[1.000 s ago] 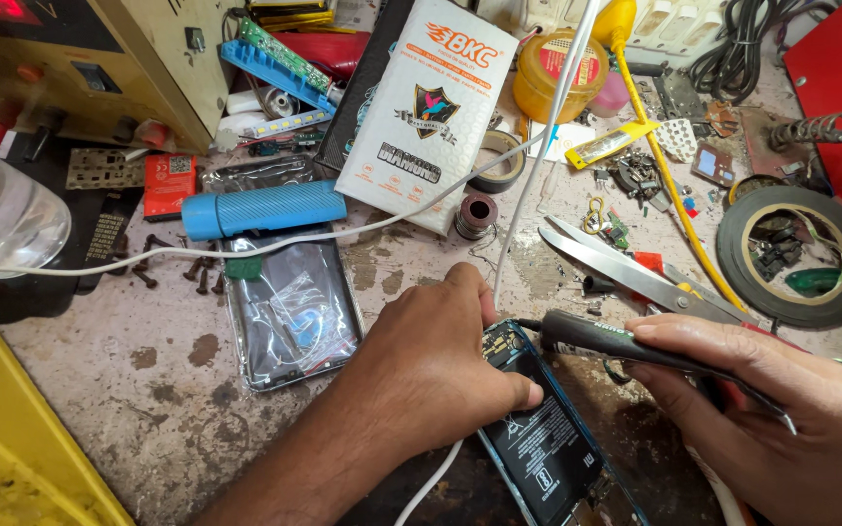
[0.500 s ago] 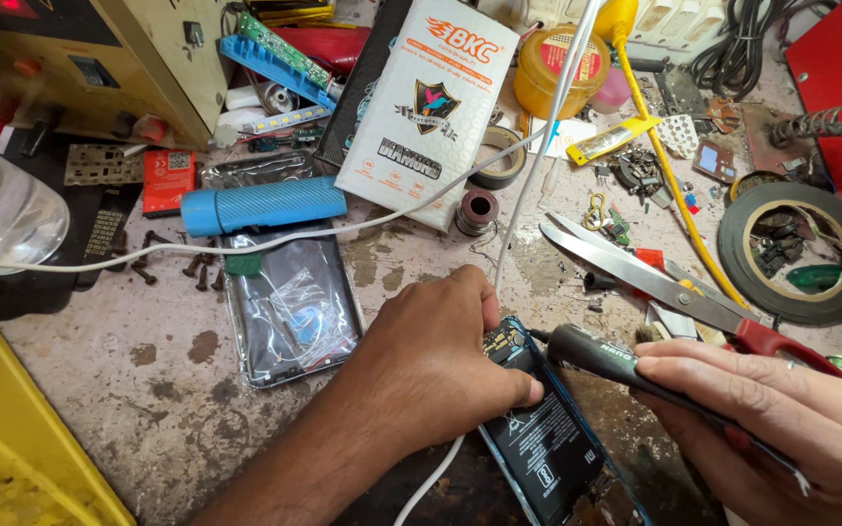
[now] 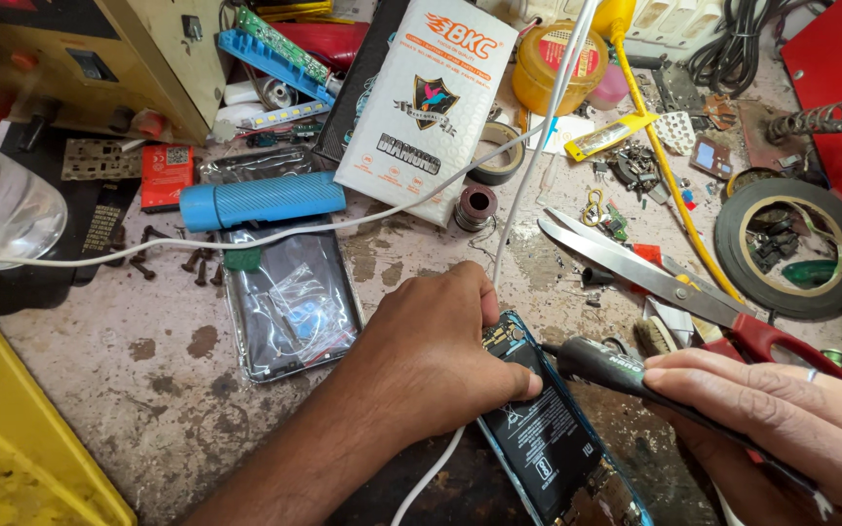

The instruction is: The person applies adhesive from a black glue tube around the camera area on the back of a blue smartphone, presses a camera lens glass into place, and wipes the edges. They then open the phone's back cover, exposing the battery and internals, and continue applying glue along the inside edge of the housing.

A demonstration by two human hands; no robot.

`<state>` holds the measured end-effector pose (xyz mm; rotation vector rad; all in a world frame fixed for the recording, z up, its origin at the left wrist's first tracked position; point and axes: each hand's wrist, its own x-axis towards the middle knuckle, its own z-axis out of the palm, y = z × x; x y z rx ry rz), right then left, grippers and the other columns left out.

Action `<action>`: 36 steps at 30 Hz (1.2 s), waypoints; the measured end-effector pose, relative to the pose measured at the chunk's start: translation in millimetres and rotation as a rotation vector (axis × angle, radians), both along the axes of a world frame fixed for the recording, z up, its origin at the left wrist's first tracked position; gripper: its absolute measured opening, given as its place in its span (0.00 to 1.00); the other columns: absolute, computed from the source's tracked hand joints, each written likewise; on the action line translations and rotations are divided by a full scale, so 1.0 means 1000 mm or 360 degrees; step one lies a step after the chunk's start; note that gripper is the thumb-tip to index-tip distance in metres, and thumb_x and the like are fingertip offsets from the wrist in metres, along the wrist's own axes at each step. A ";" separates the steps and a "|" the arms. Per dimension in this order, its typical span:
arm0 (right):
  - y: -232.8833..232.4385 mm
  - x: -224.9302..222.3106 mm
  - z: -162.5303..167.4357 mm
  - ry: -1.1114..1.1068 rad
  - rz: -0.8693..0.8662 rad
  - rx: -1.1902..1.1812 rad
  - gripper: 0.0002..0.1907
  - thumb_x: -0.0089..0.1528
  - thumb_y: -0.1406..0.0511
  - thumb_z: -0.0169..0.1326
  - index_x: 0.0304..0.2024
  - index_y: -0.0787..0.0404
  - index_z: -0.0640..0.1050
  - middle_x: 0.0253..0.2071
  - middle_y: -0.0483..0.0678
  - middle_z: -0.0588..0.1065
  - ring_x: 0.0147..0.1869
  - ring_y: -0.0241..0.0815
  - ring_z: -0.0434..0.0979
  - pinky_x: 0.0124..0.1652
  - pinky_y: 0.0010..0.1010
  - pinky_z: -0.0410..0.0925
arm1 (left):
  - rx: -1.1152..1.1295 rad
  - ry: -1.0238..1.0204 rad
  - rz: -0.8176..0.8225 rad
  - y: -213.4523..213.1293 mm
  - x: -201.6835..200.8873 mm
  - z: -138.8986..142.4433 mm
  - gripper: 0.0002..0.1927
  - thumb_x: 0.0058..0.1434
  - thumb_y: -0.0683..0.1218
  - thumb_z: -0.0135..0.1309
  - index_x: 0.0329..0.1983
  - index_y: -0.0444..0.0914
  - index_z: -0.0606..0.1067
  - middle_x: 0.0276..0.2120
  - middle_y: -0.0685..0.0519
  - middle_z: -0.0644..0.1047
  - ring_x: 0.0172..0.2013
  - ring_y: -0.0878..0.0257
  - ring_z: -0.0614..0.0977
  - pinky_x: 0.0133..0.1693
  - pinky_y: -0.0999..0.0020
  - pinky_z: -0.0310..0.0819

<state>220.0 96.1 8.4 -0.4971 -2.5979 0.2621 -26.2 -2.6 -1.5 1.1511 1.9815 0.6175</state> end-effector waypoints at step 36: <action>0.012 0.094 -0.016 -0.0246 0.0362 -0.0244 0.24 0.57 0.64 0.62 0.57 0.57 0.80 0.54 0.49 0.82 0.47 0.36 0.83 0.46 0.24 0.77 | -0.0108 0.0104 -0.0007 0.002 0.003 0.003 0.33 0.38 0.61 0.73 0.40 0.41 0.73 0.38 0.46 0.81 0.43 0.51 0.82 0.45 0.58 0.75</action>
